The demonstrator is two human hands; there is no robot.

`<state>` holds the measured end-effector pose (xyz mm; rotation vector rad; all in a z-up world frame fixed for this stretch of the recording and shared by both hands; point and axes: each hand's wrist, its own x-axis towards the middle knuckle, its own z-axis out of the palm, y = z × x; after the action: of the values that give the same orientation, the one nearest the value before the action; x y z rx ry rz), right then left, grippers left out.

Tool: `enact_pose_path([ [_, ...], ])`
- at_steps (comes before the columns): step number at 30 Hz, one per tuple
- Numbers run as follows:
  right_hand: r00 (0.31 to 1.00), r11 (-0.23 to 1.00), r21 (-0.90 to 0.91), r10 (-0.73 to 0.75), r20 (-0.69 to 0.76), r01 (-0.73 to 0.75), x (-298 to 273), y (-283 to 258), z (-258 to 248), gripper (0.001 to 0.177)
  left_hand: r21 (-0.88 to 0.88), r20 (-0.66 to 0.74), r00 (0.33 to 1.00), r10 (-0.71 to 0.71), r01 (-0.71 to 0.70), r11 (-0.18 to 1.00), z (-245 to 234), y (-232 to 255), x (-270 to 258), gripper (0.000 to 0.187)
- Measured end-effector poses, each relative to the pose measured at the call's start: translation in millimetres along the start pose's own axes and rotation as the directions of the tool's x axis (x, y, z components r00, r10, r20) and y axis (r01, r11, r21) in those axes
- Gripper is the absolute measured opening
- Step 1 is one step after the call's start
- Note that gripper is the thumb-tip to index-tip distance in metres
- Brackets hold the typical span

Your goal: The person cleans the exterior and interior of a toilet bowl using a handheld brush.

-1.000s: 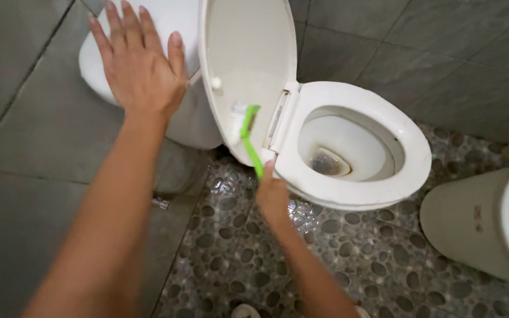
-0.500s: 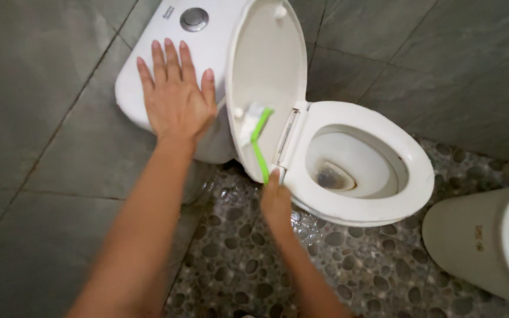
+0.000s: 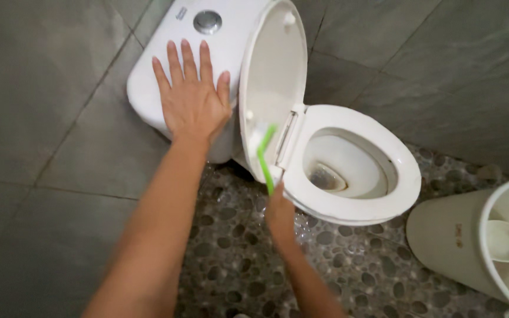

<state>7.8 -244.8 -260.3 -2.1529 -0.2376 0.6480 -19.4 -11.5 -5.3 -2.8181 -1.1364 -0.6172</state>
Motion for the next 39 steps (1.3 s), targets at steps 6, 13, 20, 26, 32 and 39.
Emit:
enact_pose_path([
  [6,0.998,0.995,-0.092,0.033,-0.053,-0.038,51,46,4,0.079,0.002,-0.01,1.0,0.008,-0.008,1.0,2,0,4,0.068],
  [13,0.996,0.993,0.099,0.06,0.058,-0.066,65,-21,-12,0.078,-0.002,-0.005,1.0,0.016,-0.016,1.0,0,1,4,0.07],
  [20,0.996,0.996,0.001,0.089,0.005,-0.089,80,-3,-11,0.072,0.028,0.019,1.0,0.006,-0.006,1.0,0,3,5,0.071],
  [26,0.989,0.984,0.096,0.147,0.019,-0.148,63,-51,-17,0.077,0.016,0.04,0.999,0.004,-0.005,1.0,3,2,4,0.073],
  [32,0.993,0.991,-0.05,0.12,-0.017,-0.121,77,-2,-10,0.078,-0.016,0.047,0.999,-0.01,0.01,1.0,7,2,6,0.075],
  [39,0.99,0.989,0.053,0.133,0.043,-0.135,113,-10,-6,0.061,-0.011,0.071,0.997,-0.015,0.016,1.0,7,3,5,0.076],
])
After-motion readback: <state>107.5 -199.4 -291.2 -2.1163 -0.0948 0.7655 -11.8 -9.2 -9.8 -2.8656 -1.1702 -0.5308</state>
